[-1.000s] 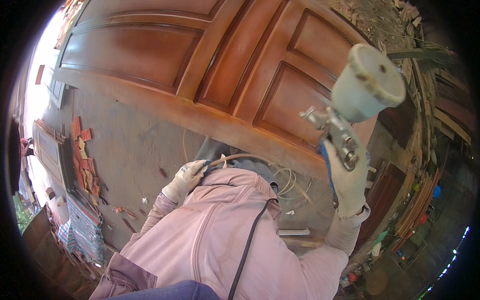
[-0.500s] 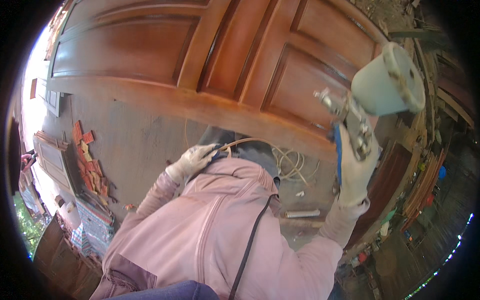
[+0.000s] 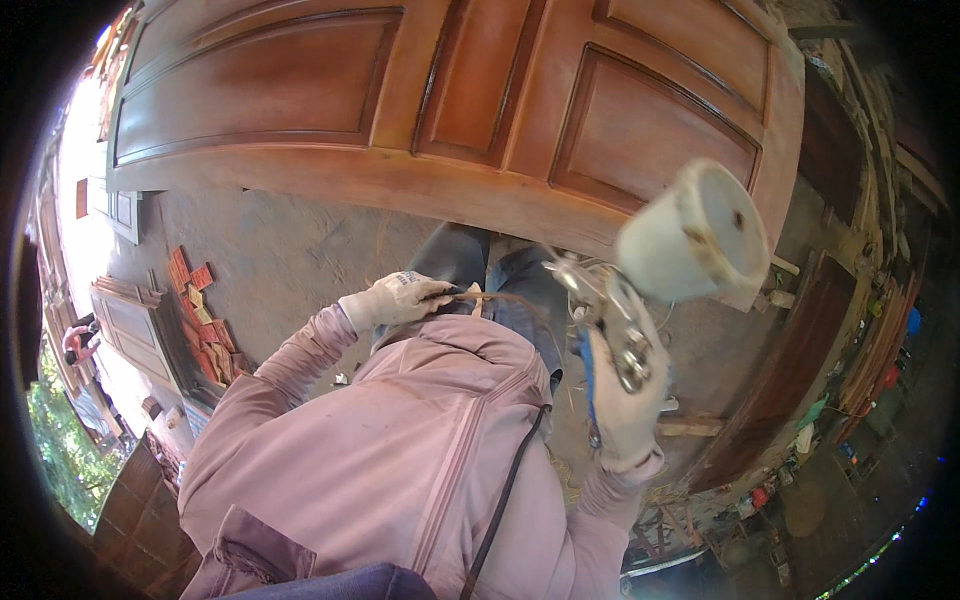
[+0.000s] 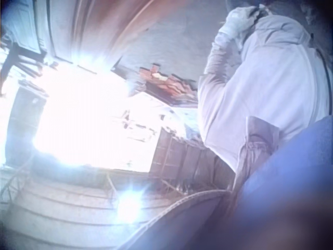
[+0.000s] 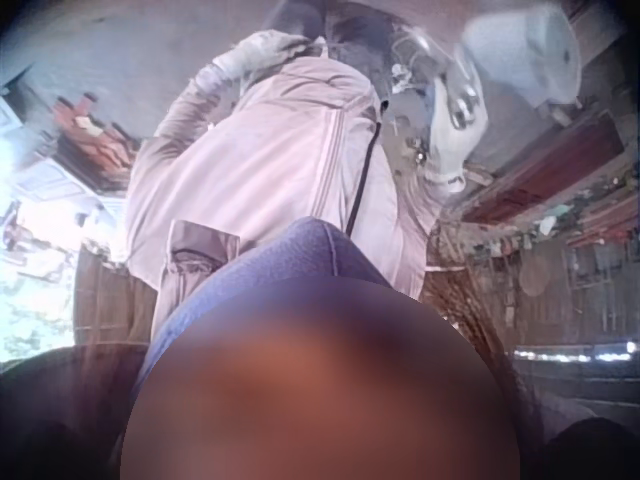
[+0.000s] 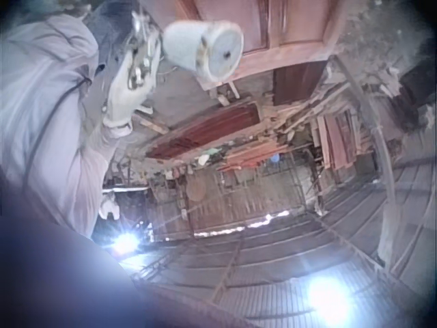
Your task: The person uses a spray gun to apply a finish to a large wooden door. They move the spray gun in steady horizontal and vertical passes across the door surface, covering the panels and edges. The door remains stationary on the floor while the person walks around it to reach different areas.
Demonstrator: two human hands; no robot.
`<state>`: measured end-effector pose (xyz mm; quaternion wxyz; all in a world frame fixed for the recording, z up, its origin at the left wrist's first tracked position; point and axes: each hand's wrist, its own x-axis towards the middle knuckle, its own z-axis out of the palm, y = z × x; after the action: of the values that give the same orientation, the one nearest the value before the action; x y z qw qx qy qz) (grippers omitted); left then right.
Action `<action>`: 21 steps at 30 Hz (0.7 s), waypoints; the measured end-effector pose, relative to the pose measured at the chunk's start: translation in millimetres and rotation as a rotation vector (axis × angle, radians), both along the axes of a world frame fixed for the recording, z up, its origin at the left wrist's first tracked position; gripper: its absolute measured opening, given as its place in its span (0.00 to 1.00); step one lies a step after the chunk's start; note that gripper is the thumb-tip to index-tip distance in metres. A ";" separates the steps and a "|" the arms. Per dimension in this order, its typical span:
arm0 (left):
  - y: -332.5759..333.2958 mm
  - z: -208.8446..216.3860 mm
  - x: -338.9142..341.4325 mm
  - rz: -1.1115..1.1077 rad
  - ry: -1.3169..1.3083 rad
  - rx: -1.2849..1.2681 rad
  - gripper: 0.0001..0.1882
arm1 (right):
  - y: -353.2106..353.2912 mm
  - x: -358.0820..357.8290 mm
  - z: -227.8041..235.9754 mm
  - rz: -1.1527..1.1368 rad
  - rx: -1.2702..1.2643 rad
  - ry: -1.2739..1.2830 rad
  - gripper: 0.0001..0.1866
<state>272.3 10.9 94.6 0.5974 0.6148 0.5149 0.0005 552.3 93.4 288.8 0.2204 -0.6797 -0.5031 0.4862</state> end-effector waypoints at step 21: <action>-93.9 20.6 166.1 0.749 -1.143 -0.797 0.25 | -222.0 44.8 -71.6 -0.004 0.504 -0.029 0.23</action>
<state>438.4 -83.0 115.2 0.9047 0.0449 0.2623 0.3328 597.1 -128.6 217.2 0.3769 -0.6109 -0.6102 0.3351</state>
